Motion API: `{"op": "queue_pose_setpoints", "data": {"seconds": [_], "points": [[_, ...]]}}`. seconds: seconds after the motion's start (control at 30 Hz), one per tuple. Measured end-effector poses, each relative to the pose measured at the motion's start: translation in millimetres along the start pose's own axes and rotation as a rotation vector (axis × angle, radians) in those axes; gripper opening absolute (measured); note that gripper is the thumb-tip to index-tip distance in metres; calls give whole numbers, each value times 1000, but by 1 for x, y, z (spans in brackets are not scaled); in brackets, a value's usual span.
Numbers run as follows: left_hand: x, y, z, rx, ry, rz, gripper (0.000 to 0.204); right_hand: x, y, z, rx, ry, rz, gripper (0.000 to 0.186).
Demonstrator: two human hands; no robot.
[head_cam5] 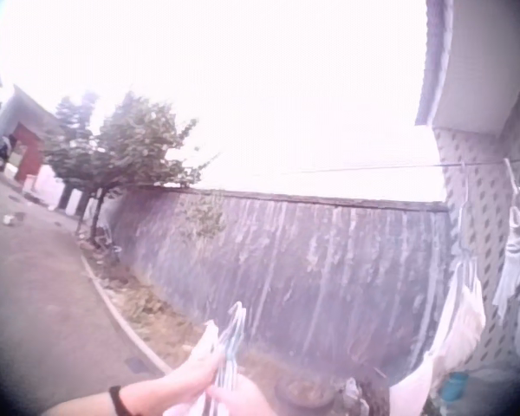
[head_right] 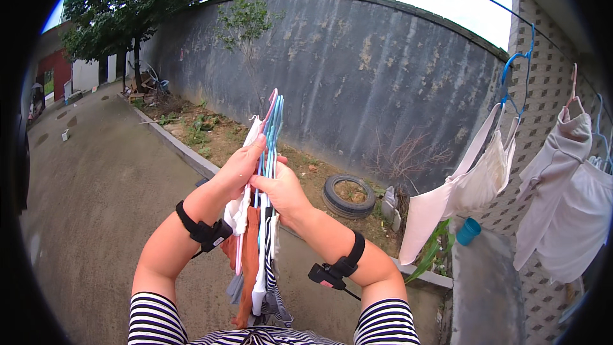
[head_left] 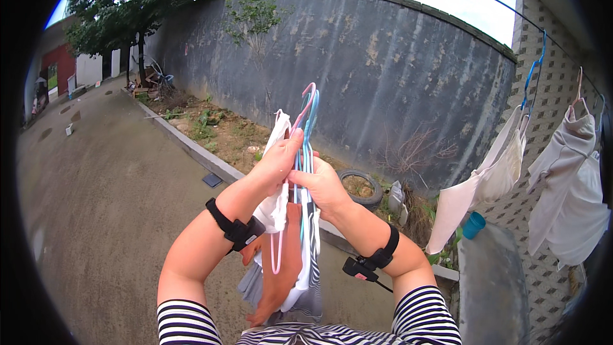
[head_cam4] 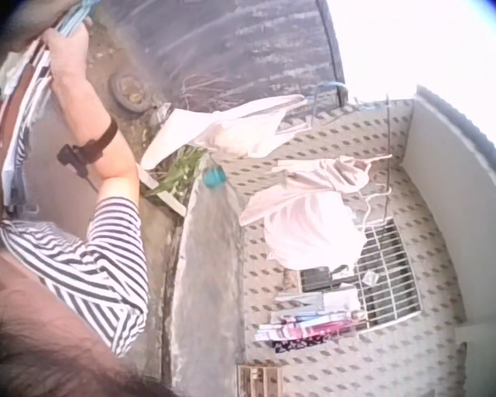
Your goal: The person takes several items of clothing including a t-shirt, trousers, and undergarments from a laundry rack and hangs them onto a clothesline using hangers.
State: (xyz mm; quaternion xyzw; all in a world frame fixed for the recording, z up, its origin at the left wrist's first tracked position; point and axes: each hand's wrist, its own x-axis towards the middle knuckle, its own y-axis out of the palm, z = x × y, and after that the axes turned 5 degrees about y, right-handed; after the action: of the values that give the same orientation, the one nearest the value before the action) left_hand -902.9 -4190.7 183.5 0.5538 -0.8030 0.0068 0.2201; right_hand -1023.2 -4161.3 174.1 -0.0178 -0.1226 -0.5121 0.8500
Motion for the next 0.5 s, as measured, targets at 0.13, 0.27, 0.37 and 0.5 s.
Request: {"op": "queue_pose_setpoints", "data": {"seconds": [0.13, 0.27, 0.37, 0.5], "points": [[38, -20, -25, 304, 100, -58, 60, 38, 10, 25, 7, -49, -51, 15], [74, -38, -59, 351, 383, -105, 56, 86, 14, 60, -28, -157, -62, 12], [69, -61, -89, 154, 577, -49, 48, 123, 20, 111, -65, -252, -53, 12], [80, -116, -93, 192, 679, -46, 41, 168, 31, 195, -212, -447, -222, 14]]}}
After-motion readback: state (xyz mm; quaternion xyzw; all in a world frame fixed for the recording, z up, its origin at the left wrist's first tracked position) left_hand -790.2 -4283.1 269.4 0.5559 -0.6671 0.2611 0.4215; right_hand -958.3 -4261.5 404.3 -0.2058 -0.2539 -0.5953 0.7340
